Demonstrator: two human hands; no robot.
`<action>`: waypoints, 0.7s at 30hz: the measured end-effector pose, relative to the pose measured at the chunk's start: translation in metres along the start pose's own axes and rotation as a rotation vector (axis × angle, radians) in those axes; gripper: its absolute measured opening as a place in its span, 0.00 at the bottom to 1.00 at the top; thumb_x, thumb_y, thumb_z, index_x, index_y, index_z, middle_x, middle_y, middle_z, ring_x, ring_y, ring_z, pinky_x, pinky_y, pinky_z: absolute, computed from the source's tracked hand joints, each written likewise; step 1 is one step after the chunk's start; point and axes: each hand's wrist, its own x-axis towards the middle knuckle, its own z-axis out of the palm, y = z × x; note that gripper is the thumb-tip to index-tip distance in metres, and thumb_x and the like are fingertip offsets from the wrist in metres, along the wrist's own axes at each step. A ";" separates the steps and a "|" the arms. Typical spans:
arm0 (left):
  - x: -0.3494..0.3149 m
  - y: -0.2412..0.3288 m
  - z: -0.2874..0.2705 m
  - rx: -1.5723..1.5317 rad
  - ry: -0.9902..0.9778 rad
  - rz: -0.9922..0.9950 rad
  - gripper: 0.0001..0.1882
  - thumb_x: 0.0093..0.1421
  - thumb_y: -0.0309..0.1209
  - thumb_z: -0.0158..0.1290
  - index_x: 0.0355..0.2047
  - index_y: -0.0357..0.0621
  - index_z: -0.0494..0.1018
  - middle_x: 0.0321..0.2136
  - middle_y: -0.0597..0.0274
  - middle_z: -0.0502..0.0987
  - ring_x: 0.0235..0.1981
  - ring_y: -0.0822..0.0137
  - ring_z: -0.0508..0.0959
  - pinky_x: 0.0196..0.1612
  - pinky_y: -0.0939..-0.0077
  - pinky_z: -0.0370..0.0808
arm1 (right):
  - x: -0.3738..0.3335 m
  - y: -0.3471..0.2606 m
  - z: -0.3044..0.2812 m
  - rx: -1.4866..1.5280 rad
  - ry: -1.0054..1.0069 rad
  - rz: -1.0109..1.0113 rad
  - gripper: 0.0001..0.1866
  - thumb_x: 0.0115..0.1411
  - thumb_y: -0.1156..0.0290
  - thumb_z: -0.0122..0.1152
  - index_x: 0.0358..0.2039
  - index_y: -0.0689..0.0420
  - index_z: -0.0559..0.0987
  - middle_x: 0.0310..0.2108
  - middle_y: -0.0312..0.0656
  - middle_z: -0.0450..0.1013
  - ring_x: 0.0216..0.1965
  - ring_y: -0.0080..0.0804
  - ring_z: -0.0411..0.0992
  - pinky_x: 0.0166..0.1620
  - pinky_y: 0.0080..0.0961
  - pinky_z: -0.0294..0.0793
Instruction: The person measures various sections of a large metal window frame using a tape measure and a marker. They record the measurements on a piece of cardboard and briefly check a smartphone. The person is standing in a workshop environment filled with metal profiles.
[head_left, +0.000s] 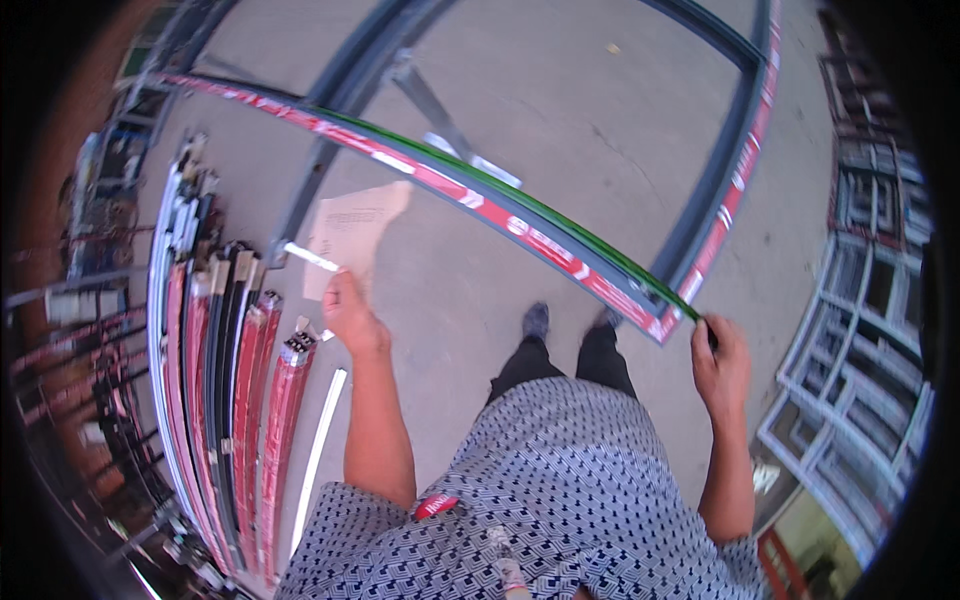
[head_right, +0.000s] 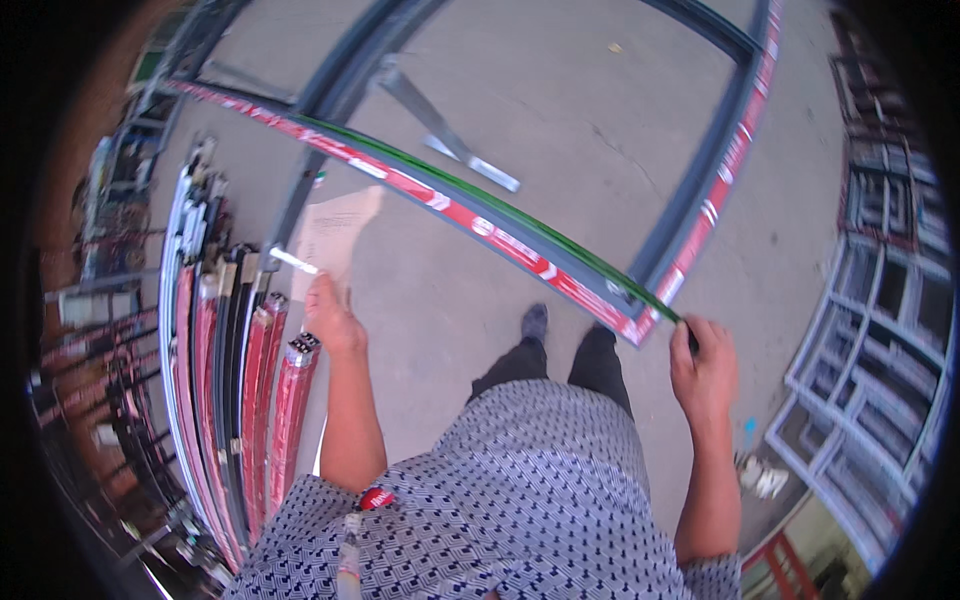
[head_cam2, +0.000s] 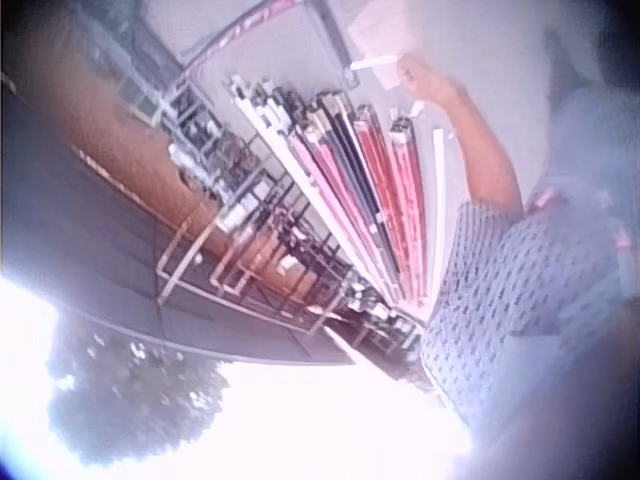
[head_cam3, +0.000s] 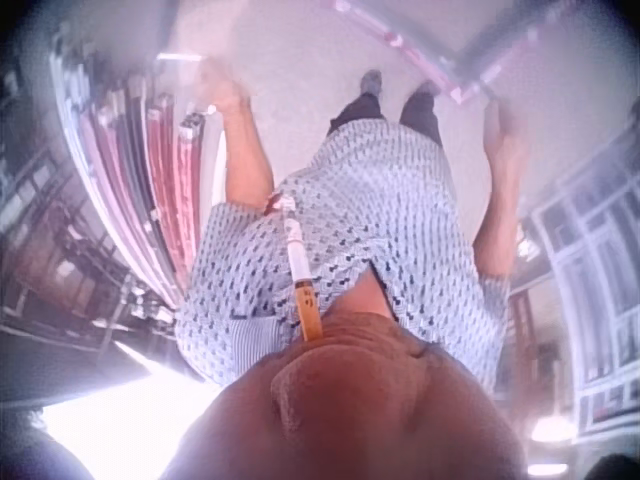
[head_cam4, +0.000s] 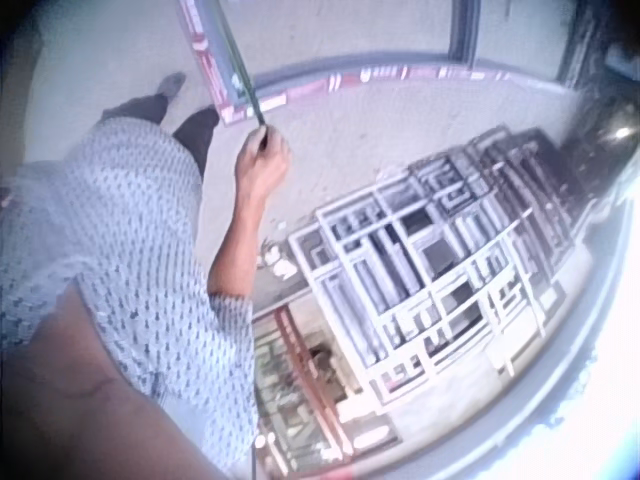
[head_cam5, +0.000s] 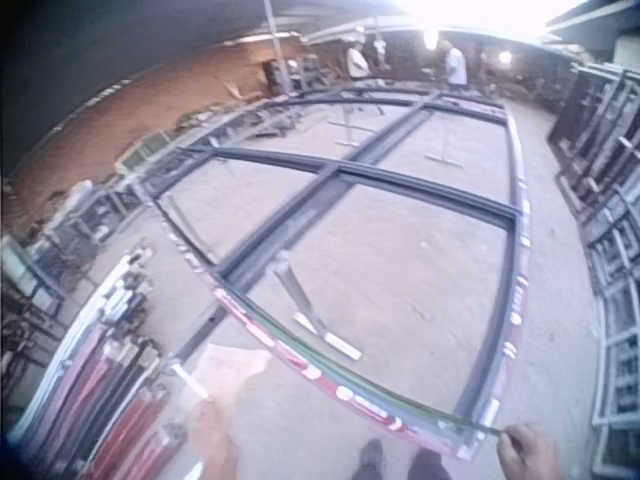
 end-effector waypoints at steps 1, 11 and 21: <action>0.001 0.006 -0.005 -0.014 -0.021 -0.029 0.08 0.67 0.32 0.60 0.40 0.41 0.76 0.36 0.68 0.78 0.37 0.77 0.75 0.42 0.80 0.73 | -0.003 -0.005 -0.006 0.002 -0.021 0.006 0.09 0.65 0.69 0.59 0.38 0.62 0.81 0.30 0.50 0.75 0.34 0.46 0.73 0.40 0.37 0.72; 0.000 0.039 -0.012 0.142 -0.076 -0.093 0.22 0.66 0.39 0.58 0.54 0.38 0.74 0.52 0.57 0.75 0.56 0.63 0.70 0.58 0.60 0.68 | -0.004 -0.040 -0.013 -0.036 -0.004 0.049 0.09 0.63 0.65 0.59 0.36 0.54 0.83 0.32 0.42 0.78 0.38 0.46 0.75 0.40 0.42 0.75; -0.005 0.030 -0.012 0.231 -0.122 -0.119 0.30 0.69 0.41 0.53 0.63 0.31 0.66 0.61 0.52 0.68 0.63 0.58 0.64 0.65 0.57 0.60 | -0.012 -0.035 -0.005 -0.011 0.027 0.064 0.09 0.63 0.64 0.59 0.36 0.53 0.83 0.29 0.40 0.76 0.37 0.44 0.73 0.39 0.42 0.75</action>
